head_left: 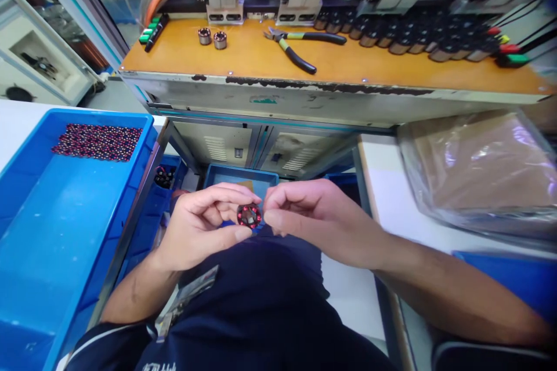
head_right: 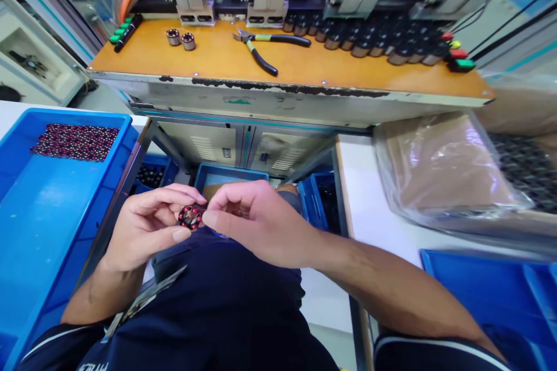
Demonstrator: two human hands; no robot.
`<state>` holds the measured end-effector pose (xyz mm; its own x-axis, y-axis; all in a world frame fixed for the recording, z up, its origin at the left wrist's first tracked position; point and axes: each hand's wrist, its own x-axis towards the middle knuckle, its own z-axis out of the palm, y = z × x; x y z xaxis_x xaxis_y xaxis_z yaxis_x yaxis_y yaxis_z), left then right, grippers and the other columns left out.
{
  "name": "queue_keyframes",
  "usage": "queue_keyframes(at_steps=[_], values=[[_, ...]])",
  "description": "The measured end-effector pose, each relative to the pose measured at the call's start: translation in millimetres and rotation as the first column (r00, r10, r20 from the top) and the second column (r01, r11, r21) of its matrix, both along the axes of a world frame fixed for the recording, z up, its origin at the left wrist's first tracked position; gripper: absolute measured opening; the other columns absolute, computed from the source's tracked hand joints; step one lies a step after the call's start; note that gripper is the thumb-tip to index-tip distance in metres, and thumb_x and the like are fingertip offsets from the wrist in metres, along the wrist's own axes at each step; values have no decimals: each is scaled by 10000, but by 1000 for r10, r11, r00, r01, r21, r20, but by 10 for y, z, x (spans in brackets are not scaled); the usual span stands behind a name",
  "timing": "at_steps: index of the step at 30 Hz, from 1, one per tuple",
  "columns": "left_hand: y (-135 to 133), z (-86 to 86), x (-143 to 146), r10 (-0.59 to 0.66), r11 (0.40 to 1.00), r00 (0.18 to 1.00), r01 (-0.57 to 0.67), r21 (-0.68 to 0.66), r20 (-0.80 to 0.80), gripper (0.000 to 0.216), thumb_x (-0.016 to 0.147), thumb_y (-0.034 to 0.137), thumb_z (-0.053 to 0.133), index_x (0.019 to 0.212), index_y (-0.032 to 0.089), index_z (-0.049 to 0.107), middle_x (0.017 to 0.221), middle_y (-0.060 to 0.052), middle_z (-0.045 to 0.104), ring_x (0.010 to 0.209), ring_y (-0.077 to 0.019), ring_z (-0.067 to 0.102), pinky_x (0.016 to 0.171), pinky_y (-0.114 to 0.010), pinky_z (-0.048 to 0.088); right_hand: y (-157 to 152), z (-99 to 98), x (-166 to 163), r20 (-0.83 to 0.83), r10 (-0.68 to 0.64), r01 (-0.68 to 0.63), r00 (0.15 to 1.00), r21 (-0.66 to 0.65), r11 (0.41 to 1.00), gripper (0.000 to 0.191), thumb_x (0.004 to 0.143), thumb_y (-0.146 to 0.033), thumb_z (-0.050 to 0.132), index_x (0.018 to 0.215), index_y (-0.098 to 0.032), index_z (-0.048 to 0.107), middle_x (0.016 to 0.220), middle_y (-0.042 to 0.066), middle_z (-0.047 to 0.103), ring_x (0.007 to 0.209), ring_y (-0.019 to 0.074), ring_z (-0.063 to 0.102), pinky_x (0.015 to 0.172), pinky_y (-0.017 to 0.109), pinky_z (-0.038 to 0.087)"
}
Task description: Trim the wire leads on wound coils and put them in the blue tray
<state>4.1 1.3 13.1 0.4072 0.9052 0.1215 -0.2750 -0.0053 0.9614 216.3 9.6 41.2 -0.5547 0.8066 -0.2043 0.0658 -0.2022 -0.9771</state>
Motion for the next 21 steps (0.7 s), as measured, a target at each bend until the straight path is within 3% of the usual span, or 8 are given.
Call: queue_keyframes(at_steps=[3, 5, 9, 11, 14, 21], values=[[-1, 16, -30, -34, 998, 999, 34, -57, -10, 337, 689, 17, 788, 982, 184, 775, 1062, -78, 742, 871, -118, 704, 762, -173, 570, 82, 2, 145, 86, 167, -169, 982, 22, 985, 322, 863, -399, 675, 696, -136, 593, 646, -10, 546, 584, 71, 456, 523, 195, 366], [2, 23, -42, -81, 988, 997, 82, -129, 11, 333, 691, 29, 792, 983, 189, 776, 1076, -76, 741, 837, -114, 707, 765, -191, 573, 164, 28, 218, 155, 221, -240, 963, 118, 964, 273, 869, -365, 669, 734, -133, 618, 666, -7, 556, 601, 74, 470, 541, 200, 380], [2, 19, -21, -205, 948, 978, 205, -245, 27, 362, 697, 56, 798, 1030, 195, 762, 926, -52, 753, 756, -111, 691, 717, -207, 565, 287, 113, 131, 105, 124, -152, 987, 336, 930, 225, 788, -302, 769, 900, -138, 663, 803, 2, 598, 717, 88, 533, 652, 208, 446], [-5, 9, -3, -237, 935, 972, 231, -268, 12, 348, 693, 64, 806, 1014, 190, 759, 792, -16, 726, 684, -89, 657, 680, -191, 545, 314, 132, 19, 80, 173, -190, 982, 369, 910, 169, 792, -259, 762, 863, -139, 666, 836, 6, 600, 748, 90, 548, 685, 211, 460], [-24, -11, 0, -222, 936, 975, 218, -277, 16, 335, 692, 61, 808, 992, 198, 757, 726, 16, 691, 639, -66, 633, 658, -172, 531, 303, 117, -92, 73, 202, -214, 977, 381, 899, 119, 833, -195, 698, 746, -137, 641, 801, -1, 597, 726, 82, 554, 674, 206, 451], [-37, -27, -21, -83, 985, 994, 92, -144, 66, 379, 667, 35, 812, 1004, 206, 779, 1037, -65, 753, 809, -127, 727, 751, -205, 595, 120, 109, -2, 147, -23, -7, 989, 201, 979, 230, 834, -326, 714, 712, -151, 625, 703, -18, 575, 612, 71, 470, 542, 197, 363]])
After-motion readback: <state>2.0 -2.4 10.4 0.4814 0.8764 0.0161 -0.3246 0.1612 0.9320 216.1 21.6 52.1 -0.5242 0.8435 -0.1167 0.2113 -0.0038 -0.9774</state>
